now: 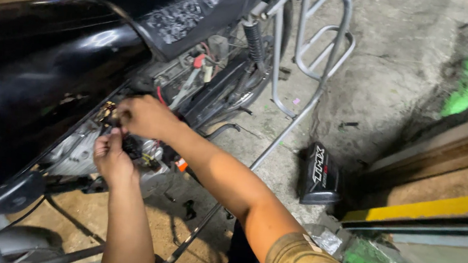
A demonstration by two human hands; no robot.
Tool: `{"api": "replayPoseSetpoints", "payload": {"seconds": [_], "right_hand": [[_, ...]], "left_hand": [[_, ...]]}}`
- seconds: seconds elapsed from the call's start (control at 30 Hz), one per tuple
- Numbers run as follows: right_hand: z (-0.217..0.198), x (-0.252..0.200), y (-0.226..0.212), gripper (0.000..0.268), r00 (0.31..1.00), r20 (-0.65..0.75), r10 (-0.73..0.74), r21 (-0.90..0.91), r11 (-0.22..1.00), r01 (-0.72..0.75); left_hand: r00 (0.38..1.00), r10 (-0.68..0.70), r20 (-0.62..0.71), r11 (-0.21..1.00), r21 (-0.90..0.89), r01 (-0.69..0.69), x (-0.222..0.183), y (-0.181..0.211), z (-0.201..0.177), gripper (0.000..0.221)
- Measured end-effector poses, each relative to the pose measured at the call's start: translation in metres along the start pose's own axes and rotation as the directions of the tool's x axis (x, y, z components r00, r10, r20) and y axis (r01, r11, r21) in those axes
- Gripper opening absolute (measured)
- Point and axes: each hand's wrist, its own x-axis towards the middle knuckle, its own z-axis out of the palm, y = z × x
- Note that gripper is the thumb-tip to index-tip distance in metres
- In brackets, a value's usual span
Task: Repairing the electrical wiring of a motorcycle by connecting wires and applying electrical tape
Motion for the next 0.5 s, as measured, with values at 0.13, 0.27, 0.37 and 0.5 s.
{"api": "replayPoseSetpoints", "payload": {"seconds": [0.13,0.27,0.37,0.5], "right_hand": [[-0.013,-0.009,-0.01,0.03,0.997,0.073,0.041,0.108,0.993,-0.048],[-0.047,-0.023,-0.036,0.047,0.977,0.201,0.07,0.087,0.992,-0.089],[-0.055,-0.025,-0.049,0.066,0.971,0.236,0.023,0.126,0.991,-0.054],[-0.041,-0.019,-0.039,0.065,0.971,0.236,0.033,0.15,0.986,-0.07]], "left_hand": [[0.975,0.221,-0.004,0.96,0.176,-0.217,0.011,-0.024,-0.012,0.026],[0.946,0.314,0.085,0.938,0.125,-0.323,0.026,-0.044,-0.03,0.023],[0.928,0.348,0.135,0.909,0.195,-0.369,0.002,-0.014,-0.012,0.022],[0.914,0.377,0.153,0.891,0.209,-0.403,-0.007,-0.007,0.0,0.018]]}}
